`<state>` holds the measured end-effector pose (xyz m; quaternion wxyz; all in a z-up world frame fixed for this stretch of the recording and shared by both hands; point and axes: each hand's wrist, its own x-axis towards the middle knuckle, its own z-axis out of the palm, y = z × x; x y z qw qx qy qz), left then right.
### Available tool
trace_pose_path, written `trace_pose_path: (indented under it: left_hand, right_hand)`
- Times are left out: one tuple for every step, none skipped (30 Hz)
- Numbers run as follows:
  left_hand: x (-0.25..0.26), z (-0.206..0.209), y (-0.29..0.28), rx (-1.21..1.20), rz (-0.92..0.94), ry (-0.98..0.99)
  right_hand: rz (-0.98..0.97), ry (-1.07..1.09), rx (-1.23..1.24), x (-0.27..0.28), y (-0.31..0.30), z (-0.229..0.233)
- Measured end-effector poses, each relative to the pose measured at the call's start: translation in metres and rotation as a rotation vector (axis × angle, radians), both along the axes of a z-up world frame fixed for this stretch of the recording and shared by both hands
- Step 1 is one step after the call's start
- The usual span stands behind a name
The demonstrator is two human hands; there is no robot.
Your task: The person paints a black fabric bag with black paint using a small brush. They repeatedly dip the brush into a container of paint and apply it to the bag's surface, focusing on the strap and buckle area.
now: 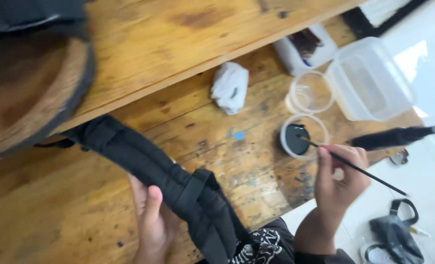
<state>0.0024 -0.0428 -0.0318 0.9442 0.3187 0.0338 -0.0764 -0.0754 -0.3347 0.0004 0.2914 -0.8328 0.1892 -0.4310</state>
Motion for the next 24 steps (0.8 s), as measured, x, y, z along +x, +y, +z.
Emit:
trace_pose_path:
  left_hand:
    - [0.002,0.011,-0.007,0.051,-0.028,-0.058]
    - [0.004,0.022,-0.014,0.101,-0.056,-0.116]
    - [0.003,0.022,-0.019,0.103,-0.065,-0.122]
    - [0.002,0.022,-0.024,0.155,-0.060,-0.096]
    - [0.000,0.022,-0.028,0.208,-0.051,-0.070]
    - [0.000,0.017,-0.034,0.211,-0.056,-0.074]
    - [-0.001,0.012,-0.039,0.221,-0.042,-0.056]
    - [-0.002,0.008,-0.043,0.231,-0.027,-0.037]
    - [-0.001,0.012,-0.050,0.235,-0.028,-0.040]
    - [-0.001,0.017,-0.056,0.230,-0.055,0.013]
    - [0.000,0.021,-0.061,0.223,-0.080,0.065]
    - [0.003,0.027,-0.067,0.228,-0.080,0.062]
    - [0.006,0.033,-0.072,0.236,-0.106,0.029]
    - [0.009,0.038,-0.078,0.244,-0.132,-0.003]
    - [0.010,0.039,-0.081,0.245,-0.134,-0.005]
    - [0.011,0.040,-0.084,0.253,-0.142,0.007]
    - [0.012,0.040,-0.086,0.261,-0.151,0.019]
    - [0.013,0.039,-0.089,0.264,-0.152,0.018]
    - [0.015,0.038,-0.091,0.256,-0.163,-0.018]
    - [0.016,0.038,-0.093,0.248,-0.174,-0.053]
    - [0.017,0.040,-0.095,0.249,-0.176,-0.056]
    - [0.018,0.041,-0.097,0.296,-0.178,-0.044]
    - [0.019,0.043,-0.098,0.343,-0.181,-0.031]
    - [0.020,0.044,-0.099,0.344,-0.183,-0.033]
  right_hand:
    - [0.014,0.043,-0.070,0.003,-0.003,0.006]
    - [0.027,0.087,-0.139,0.007,-0.006,0.012]
    - [0.018,0.082,-0.136,0.006,-0.010,0.014]
    - [0.030,0.127,-0.135,0.006,-0.013,0.016]
    - [0.045,0.172,-0.133,0.006,-0.017,0.017]
    - [0.039,0.168,-0.130,0.006,-0.021,0.016]
    - [0.067,0.196,-0.147,0.006,-0.024,0.015]
    - [0.095,0.223,-0.164,0.006,-0.027,0.014]
    - [0.094,0.220,-0.159,0.006,-0.029,0.014]
    - [0.100,0.236,-0.158,0.006,-0.030,0.014]
    - [0.108,0.251,-0.157,0.007,-0.031,0.015]
    - [0.109,0.247,-0.153,0.007,-0.032,0.016]
    - [0.109,0.255,-0.151,0.006,-0.033,0.017]
    - [0.110,0.262,-0.149,0.006,-0.034,0.018]
    - [0.109,0.261,-0.148,0.006,-0.036,0.017]
    - [0.104,0.270,-0.155,0.006,-0.037,0.016]
    - [0.099,0.280,-0.162,0.005,-0.038,0.015]
    - [0.098,0.280,-0.159,0.005,-0.040,0.015]
    - [0.106,0.283,-0.163,0.005,-0.041,0.015]
    - [0.113,0.286,-0.166,0.005,-0.042,0.015]
    - [0.111,0.283,-0.165,0.005,-0.043,0.014]
    - [0.111,0.289,-0.169,0.005,-0.044,0.014]
    - [0.111,0.297,-0.174,0.004,-0.045,0.013]
    - [0.109,0.296,-0.173,0.004,-0.045,0.013]
